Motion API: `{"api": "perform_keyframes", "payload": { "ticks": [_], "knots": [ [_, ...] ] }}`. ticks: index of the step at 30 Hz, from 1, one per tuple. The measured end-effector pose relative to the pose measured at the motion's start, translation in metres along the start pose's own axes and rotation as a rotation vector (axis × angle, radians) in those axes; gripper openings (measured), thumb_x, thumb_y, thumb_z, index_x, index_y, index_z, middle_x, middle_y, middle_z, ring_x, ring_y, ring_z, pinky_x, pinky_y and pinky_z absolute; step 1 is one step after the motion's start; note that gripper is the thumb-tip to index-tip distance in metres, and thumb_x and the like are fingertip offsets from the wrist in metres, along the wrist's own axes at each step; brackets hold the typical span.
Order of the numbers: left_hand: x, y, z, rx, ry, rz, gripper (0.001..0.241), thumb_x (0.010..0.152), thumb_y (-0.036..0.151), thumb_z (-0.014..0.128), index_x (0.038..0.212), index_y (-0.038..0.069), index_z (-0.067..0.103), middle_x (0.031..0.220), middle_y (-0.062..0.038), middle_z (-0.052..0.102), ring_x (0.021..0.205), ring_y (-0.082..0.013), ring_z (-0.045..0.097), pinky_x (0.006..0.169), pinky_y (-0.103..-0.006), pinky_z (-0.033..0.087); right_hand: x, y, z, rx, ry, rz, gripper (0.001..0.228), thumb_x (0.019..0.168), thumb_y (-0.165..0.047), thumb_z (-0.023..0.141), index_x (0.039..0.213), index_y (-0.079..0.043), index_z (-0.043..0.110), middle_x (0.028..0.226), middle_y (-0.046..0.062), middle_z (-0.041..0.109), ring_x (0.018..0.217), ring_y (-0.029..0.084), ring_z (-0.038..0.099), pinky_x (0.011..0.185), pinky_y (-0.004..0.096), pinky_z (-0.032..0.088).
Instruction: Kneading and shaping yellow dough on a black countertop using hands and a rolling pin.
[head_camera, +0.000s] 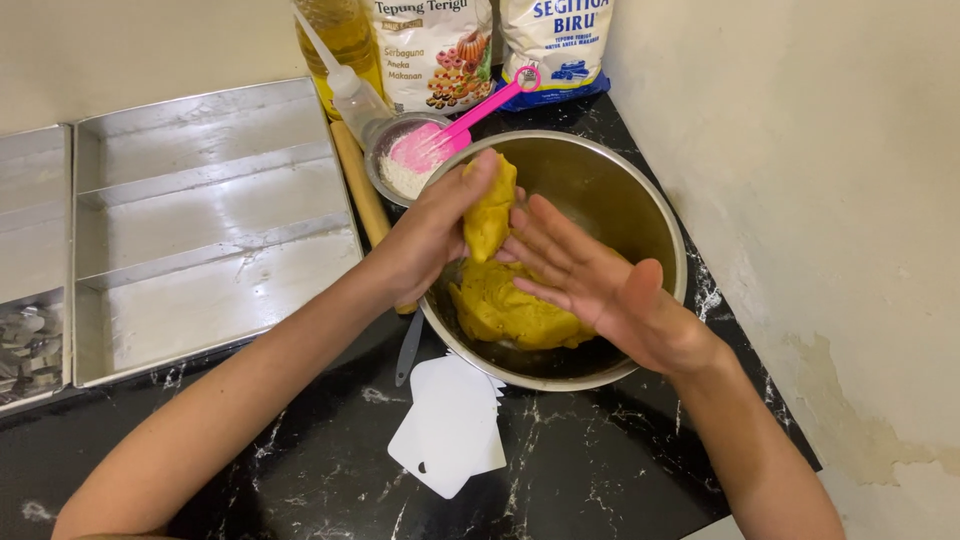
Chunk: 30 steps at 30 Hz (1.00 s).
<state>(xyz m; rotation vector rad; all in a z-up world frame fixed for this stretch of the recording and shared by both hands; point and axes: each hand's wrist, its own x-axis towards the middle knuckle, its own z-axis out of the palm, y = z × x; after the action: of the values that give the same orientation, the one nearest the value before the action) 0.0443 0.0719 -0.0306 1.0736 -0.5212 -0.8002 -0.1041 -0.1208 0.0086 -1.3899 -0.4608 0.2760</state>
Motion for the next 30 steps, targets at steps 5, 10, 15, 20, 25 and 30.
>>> {"api": "perform_keyframes", "payload": {
  "ticks": [5, 10, 15, 20, 25, 30],
  "knots": [
    [-0.005, 0.013, 0.014, 0.053, 0.125, -0.011, 0.061, 0.092, 0.059, 0.06, 0.123, 0.007, 0.056, 0.102, -0.008, 0.066, 0.088, -0.0151, 0.07, 0.069, -0.0307, 0.061, 0.005, 0.004, 0.006, -0.25, 0.382, -0.09, 0.074, 0.109, -0.056, 0.04, 0.153, 0.002, 0.032, 0.158, 0.023, 0.044, 0.141, 0.033, 0.052, 0.116, 0.044, 0.043],
    [-0.008, 0.01, 0.016, 0.156, 0.175, 0.063, 0.051, 0.088, 0.053, 0.073, 0.108, 0.007, 0.063, 0.088, -0.003, 0.064, 0.074, -0.0098, 0.066, 0.052, -0.0234, 0.051, 0.005, 0.003, 0.01, -0.495, 0.652, -0.133, 0.05, 0.114, -0.043, 0.036, 0.129, 0.001, 0.055, 0.126, 0.014, 0.07, 0.111, 0.021, 0.072, 0.093, 0.033, 0.053],
    [-0.013, 0.013, 0.015, 0.245, 0.133, 0.059, 0.037, 0.085, 0.039, 0.081, 0.089, 0.006, 0.064, 0.066, -0.001, 0.063, 0.053, -0.0077, 0.061, 0.042, -0.0235, 0.045, 0.004, 0.008, 0.011, -0.604, 0.674, -0.091, 0.039, 0.112, -0.035, 0.044, 0.118, -0.001, 0.063, 0.113, 0.01, 0.075, 0.1, 0.018, 0.073, 0.086, 0.029, 0.054],
    [-0.018, 0.016, 0.021, 0.392, 0.079, 0.121, 0.035, 0.083, 0.034, 0.085, 0.089, 0.005, 0.066, 0.066, 0.0, 0.064, 0.048, -0.0067, 0.059, 0.041, -0.0233, 0.047, 0.01, 0.003, 0.021, -0.926, 0.648, 0.011, 0.02, 0.101, -0.021, 0.063, 0.106, -0.002, 0.068, 0.096, 0.009, 0.076, 0.087, 0.018, 0.075, 0.075, 0.03, 0.057],
    [-0.022, 0.021, 0.032, 0.475, 0.112, 0.098, 0.036, 0.078, 0.032, 0.087, 0.087, 0.006, 0.065, 0.061, 0.002, 0.06, 0.042, -0.005, 0.051, 0.035, -0.0235, 0.04, 0.011, 0.006, 0.027, -1.173, 0.597, 0.033, 0.022, 0.089, -0.021, 0.077, 0.095, -0.003, 0.066, 0.085, 0.011, 0.069, 0.076, 0.024, 0.071, 0.069, 0.034, 0.054],
    [-0.017, 0.005, 0.017, 0.437, 0.137, 0.18, 0.042, 0.085, 0.036, 0.087, 0.093, 0.004, 0.062, 0.075, 0.001, 0.06, 0.061, -0.0039, 0.056, 0.048, -0.0236, 0.048, 0.01, 0.007, 0.027, -1.181, 0.601, 0.244, 0.019, 0.086, -0.012, 0.074, 0.101, -0.006, 0.065, 0.074, 0.012, 0.059, 0.068, 0.028, 0.063, 0.066, 0.04, 0.05]
  ]
}}
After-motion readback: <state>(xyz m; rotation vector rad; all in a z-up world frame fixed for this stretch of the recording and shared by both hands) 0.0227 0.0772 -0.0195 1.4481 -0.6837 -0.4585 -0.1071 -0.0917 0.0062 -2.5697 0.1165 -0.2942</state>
